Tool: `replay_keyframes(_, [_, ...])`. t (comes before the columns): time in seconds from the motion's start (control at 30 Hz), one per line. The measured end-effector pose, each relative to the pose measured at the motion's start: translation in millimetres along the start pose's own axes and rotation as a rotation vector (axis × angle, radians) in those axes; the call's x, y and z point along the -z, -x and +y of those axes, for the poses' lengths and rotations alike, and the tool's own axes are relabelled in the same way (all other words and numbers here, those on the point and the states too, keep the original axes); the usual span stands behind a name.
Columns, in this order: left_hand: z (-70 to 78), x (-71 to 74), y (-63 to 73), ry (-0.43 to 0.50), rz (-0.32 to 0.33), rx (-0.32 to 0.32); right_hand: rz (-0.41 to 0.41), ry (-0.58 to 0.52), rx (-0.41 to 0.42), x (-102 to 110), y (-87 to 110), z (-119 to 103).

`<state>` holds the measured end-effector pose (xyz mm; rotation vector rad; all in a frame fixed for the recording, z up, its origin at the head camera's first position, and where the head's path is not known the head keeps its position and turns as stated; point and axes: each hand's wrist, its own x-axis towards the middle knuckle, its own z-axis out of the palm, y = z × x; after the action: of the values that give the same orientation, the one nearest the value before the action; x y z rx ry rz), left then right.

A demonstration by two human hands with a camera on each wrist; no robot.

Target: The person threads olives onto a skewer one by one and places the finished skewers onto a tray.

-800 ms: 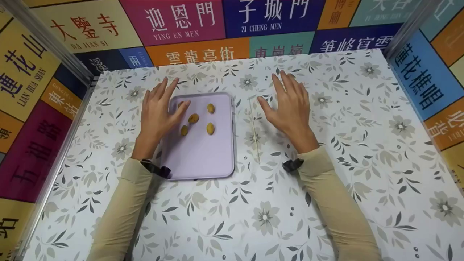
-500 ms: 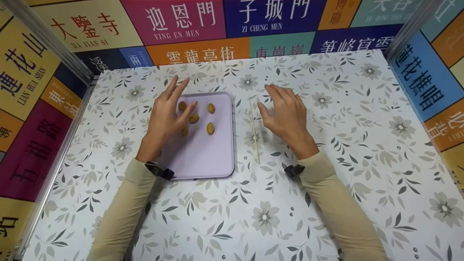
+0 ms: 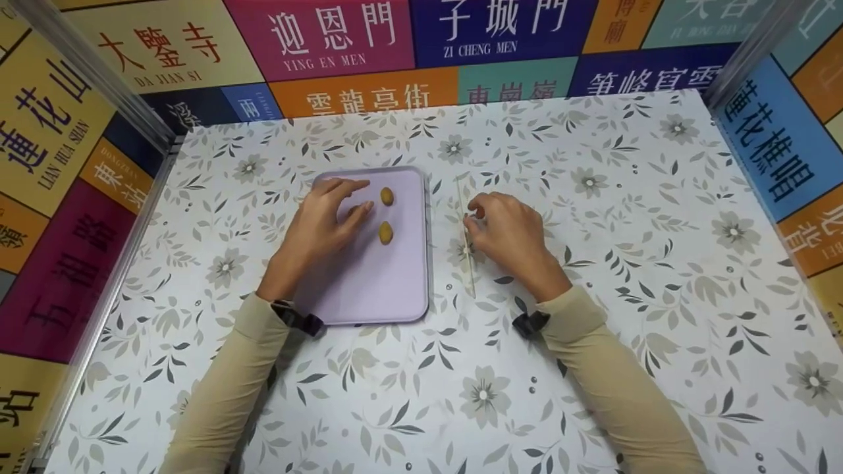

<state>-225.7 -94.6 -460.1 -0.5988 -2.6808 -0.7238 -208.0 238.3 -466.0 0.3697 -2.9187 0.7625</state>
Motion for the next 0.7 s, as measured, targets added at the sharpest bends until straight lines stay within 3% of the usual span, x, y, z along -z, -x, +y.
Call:
replay_keyframes(0.13, [-0.6,-1.3,1.3,0.015,-0.071,0.005,-0.07,-0.023,-0.06,-2,0.8,0])
replay_keyframes(0.37, [2.7,-3.6,1.1,0.049,-0.224,0.033,-0.117,-0.027,-0.1,-3,3.7,0])
replay_keyframes(0.7, [5.9,-11.8,4.9,0.054,-0.275,-0.016,-0.171,-0.016,-0.116,-2,4.0,1])
